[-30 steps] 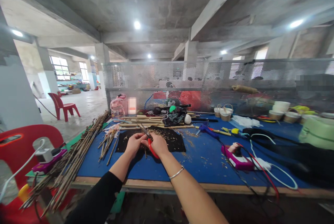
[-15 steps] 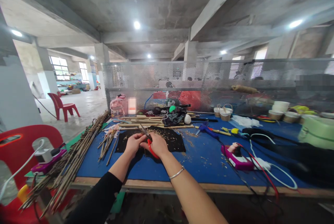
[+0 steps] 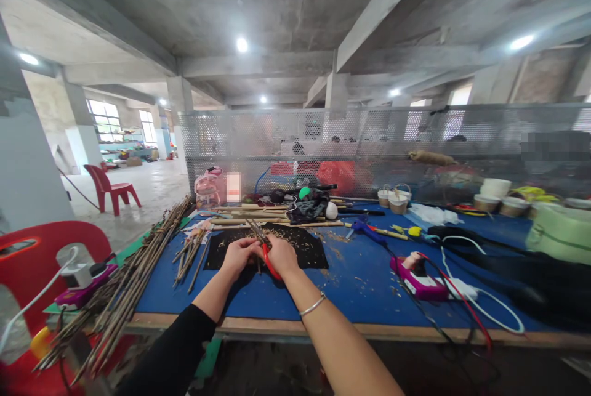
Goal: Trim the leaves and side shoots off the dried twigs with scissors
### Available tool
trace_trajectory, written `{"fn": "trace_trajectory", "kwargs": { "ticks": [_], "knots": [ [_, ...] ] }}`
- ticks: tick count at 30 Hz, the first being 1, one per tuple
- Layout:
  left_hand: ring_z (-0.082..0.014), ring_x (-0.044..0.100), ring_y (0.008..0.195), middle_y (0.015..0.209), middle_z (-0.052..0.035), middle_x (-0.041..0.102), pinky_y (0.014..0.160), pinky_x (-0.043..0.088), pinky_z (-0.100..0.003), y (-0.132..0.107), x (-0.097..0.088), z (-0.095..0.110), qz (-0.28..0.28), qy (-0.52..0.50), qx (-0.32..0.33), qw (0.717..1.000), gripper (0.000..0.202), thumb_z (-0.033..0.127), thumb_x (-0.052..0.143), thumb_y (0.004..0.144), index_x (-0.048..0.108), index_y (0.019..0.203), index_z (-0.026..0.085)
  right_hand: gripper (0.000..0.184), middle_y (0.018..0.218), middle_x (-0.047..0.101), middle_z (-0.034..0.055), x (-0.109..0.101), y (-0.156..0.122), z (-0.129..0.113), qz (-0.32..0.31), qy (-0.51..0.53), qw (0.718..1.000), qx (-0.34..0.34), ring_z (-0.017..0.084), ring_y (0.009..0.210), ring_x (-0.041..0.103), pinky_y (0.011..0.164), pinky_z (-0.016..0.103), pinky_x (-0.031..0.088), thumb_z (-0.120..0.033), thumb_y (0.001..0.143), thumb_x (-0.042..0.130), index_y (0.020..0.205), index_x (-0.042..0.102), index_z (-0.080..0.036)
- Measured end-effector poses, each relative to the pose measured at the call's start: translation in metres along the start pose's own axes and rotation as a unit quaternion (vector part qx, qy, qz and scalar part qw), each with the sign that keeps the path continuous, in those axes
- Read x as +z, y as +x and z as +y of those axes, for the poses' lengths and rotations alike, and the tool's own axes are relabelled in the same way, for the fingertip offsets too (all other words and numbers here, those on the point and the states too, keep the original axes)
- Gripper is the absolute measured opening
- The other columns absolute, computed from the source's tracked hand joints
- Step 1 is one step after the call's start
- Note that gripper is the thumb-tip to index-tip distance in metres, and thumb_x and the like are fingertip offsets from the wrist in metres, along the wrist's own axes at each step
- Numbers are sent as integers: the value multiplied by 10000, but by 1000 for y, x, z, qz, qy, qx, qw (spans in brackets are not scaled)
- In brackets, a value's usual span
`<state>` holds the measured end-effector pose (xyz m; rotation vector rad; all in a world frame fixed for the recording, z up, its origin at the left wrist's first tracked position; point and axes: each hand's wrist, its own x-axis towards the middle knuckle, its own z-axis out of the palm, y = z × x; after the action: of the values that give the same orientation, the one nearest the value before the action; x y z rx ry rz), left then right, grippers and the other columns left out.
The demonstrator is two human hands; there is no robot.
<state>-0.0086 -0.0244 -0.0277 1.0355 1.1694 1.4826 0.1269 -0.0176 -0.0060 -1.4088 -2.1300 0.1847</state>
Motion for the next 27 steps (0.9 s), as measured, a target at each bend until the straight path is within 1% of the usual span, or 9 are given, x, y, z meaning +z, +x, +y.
{"fn": "trace_trajectory", "kwargs": {
  "ticks": [5, 9, 11, 14, 17, 21, 24, 27],
  "knots": [
    [-73, 482, 425, 558, -20, 601, 392, 352, -180, 0, -1, 1, 13, 3, 2, 1000, 326, 339, 756, 528, 665, 732, 102, 484, 866, 685, 72, -1, 1, 1, -10, -11, 1000, 4, 231, 852, 635, 662, 256, 414, -645, 750, 455, 969, 619, -246],
    [-60, 473, 429, 570, -17, 603, 404, 349, -170, 1, -2, 3, 34, -23, -7, 999, 388, 373, 753, 528, 671, 795, 104, 510, 876, 683, 84, -1, 0, 0, -9, -27, 1000, 5, 244, 845, 634, 672, 277, 417, -644, 741, 468, 1027, 595, -241],
    [-60, 479, 443, 605, -26, 618, 411, 351, -169, 1, -2, 4, 36, -35, -7, 999, 422, 383, 757, 519, 672, 822, 103, 517, 908, 675, 79, -1, 0, -1, -5, -28, 1000, -6, 242, 855, 628, 680, 281, 416, -633, 731, 495, 1054, 569, -237],
    [-71, 492, 465, 633, -35, 626, 414, 352, -175, 1, -2, 4, 33, -41, -3, 999, 425, 387, 762, 503, 669, 802, 99, 503, 972, 651, 71, 0, -1, -1, -5, -15, 999, -30, 228, 893, 609, 703, 278, 414, -601, 719, 538, 1051, 545, -224],
    [-65, 466, 434, 592, -22, 605, 401, 341, -181, -1, -1, 5, 23, -40, -3, 999, 402, 379, 763, 499, 663, 766, 94, 490, 1023, 624, 78, 3, -1, 0, 2, 1, 999, -44, 218, 941, 585, 745, 280, 411, -555, 721, 564, 1066, 529, -210],
    [-55, 425, 387, 545, 1, 577, 380, 323, -188, -4, 0, 8, 9, -44, -8, 999, 392, 372, 758, 505, 653, 764, 97, 493, 1053, 607, 94, 8, 1, 4, 11, 16, 998, -53, 219, 975, 568, 787, 290, 407, -507, 721, 587, 1093, 516, -192],
    [-54, 423, 387, 533, 6, 566, 377, 317, -185, -5, 0, 9, 10, -41, -2, 999, 368, 370, 755, 508, 652, 735, 100, 494, 1058, 605, 100, 9, 2, 5, 10, 21, 998, -64, 221, 971, 569, 792, 295, 412, -503, 724, 582, 1093, 518, -180],
    [-54, 430, 396, 551, 0, 580, 380, 315, -183, -4, 0, 8, 5, -40, -1, 999, 371, 377, 752, 511, 659, 744, 103, 509, 1068, 601, 106, 9, 2, 6, 19, 22, 997, -77, 226, 984, 564, 800, 296, 414, -517, 722, 577, 1090, 522, -171]
  ]
}}
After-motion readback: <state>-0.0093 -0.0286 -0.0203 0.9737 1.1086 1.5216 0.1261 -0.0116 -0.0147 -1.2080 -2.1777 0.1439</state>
